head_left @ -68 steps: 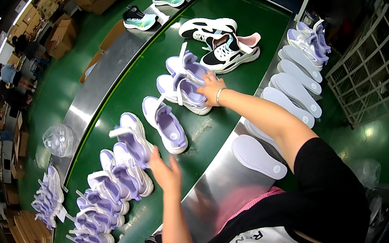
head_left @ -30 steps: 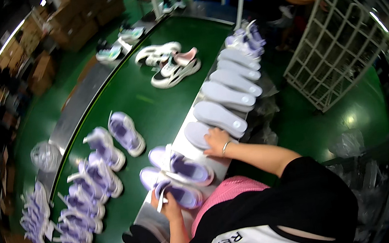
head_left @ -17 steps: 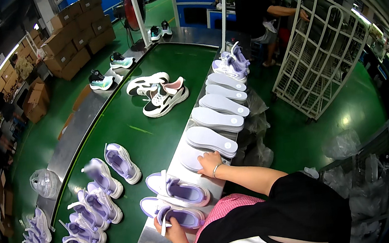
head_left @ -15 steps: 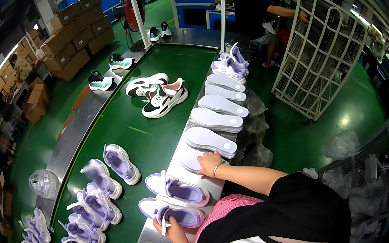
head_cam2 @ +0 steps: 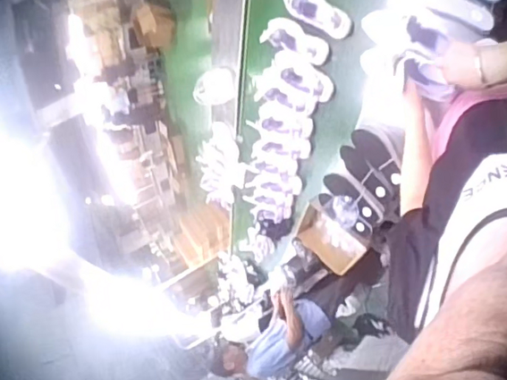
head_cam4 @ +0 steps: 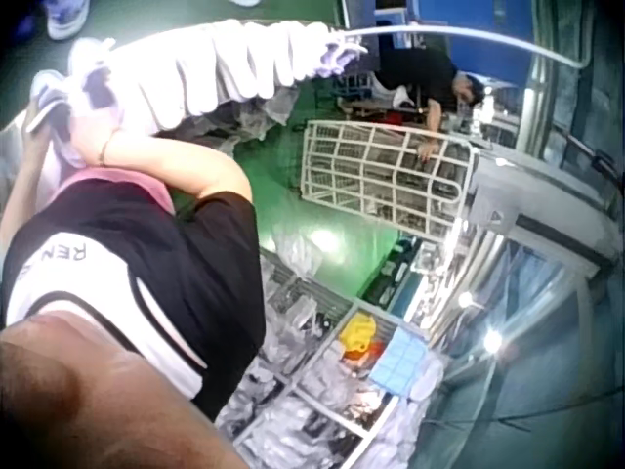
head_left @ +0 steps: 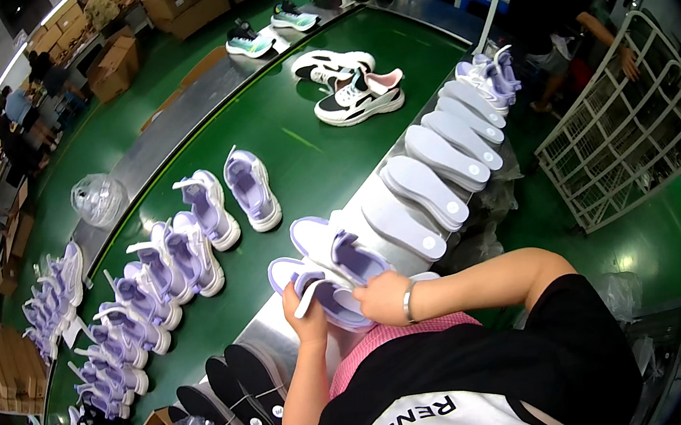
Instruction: The person inserts white insoles into various shoes, including purple and black sneakers, on an assembly line. They move between a work table and a storage area to collect a plastic bag filled with insoles and then continue placing them into shoes one at a time.
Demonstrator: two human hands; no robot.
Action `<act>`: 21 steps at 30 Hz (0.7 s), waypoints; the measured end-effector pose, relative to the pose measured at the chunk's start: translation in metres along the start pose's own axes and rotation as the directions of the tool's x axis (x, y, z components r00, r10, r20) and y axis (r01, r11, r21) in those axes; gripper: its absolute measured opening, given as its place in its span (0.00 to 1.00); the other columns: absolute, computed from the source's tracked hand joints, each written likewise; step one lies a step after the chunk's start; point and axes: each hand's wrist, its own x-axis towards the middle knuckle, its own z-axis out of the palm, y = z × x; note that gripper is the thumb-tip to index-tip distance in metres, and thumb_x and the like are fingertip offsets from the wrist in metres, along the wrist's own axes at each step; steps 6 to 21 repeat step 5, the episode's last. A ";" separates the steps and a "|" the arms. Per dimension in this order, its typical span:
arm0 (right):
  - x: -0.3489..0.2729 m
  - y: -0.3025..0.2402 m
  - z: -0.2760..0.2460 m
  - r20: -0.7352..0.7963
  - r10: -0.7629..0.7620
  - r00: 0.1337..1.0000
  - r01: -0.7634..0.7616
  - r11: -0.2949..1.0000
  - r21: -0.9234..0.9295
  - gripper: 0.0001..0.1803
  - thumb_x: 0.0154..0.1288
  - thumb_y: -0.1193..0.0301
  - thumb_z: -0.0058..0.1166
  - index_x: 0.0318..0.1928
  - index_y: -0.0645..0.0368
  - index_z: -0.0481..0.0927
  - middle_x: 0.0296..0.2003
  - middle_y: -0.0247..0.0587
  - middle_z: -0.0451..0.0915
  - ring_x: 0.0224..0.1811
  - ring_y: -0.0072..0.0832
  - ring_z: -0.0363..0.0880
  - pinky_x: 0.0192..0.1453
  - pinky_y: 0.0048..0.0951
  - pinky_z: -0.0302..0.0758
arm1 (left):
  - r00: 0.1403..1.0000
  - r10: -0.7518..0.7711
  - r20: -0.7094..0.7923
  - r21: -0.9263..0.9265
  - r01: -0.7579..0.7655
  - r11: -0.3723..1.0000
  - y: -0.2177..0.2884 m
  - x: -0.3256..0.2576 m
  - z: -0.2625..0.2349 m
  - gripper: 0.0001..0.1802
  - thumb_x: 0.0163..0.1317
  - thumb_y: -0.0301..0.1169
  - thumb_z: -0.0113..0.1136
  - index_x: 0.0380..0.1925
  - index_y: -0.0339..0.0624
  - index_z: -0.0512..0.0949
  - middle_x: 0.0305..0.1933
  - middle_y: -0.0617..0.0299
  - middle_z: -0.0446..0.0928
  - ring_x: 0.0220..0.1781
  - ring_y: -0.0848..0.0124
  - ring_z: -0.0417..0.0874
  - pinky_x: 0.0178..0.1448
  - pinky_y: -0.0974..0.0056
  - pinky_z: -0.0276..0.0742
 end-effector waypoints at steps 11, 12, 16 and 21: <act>0.066 -0.006 0.055 0.047 0.228 0.973 -0.232 0.960 0.158 0.14 0.52 0.65 0.48 0.30 0.63 0.79 0.39 0.50 0.73 0.35 0.41 0.77 0.34 0.37 0.75 | 0.993 -0.114 -0.014 0.052 0.115 0.992 0.008 -0.003 0.007 0.13 0.52 0.28 0.55 0.36 0.34 0.71 0.33 0.48 0.74 0.37 0.54 0.75 0.42 0.58 0.70; 0.066 -0.006 0.055 0.047 0.228 0.973 -0.232 0.960 0.158 0.14 0.52 0.65 0.48 0.30 0.63 0.79 0.39 0.50 0.73 0.35 0.41 0.77 0.34 0.37 0.75 | 0.993 -0.114 -0.014 0.052 0.115 0.992 0.008 -0.003 0.007 0.13 0.52 0.28 0.55 0.36 0.34 0.71 0.33 0.48 0.74 0.37 0.54 0.75 0.42 0.58 0.70; 0.066 -0.006 0.055 0.047 0.228 0.973 -0.232 0.960 0.158 0.14 0.52 0.65 0.48 0.30 0.63 0.79 0.39 0.50 0.73 0.35 0.41 0.77 0.34 0.37 0.75 | 0.993 -0.114 -0.014 0.052 0.115 0.992 0.008 -0.003 0.007 0.13 0.52 0.28 0.55 0.36 0.34 0.71 0.33 0.48 0.74 0.37 0.54 0.75 0.42 0.58 0.70; 0.066 -0.006 0.055 0.047 0.228 0.973 -0.232 0.960 0.158 0.14 0.52 0.65 0.48 0.30 0.63 0.79 0.39 0.50 0.73 0.35 0.41 0.77 0.34 0.37 0.75 | 0.993 -0.114 -0.014 0.052 0.115 0.992 0.008 -0.003 0.007 0.13 0.52 0.28 0.55 0.36 0.34 0.71 0.33 0.48 0.74 0.37 0.54 0.75 0.42 0.58 0.70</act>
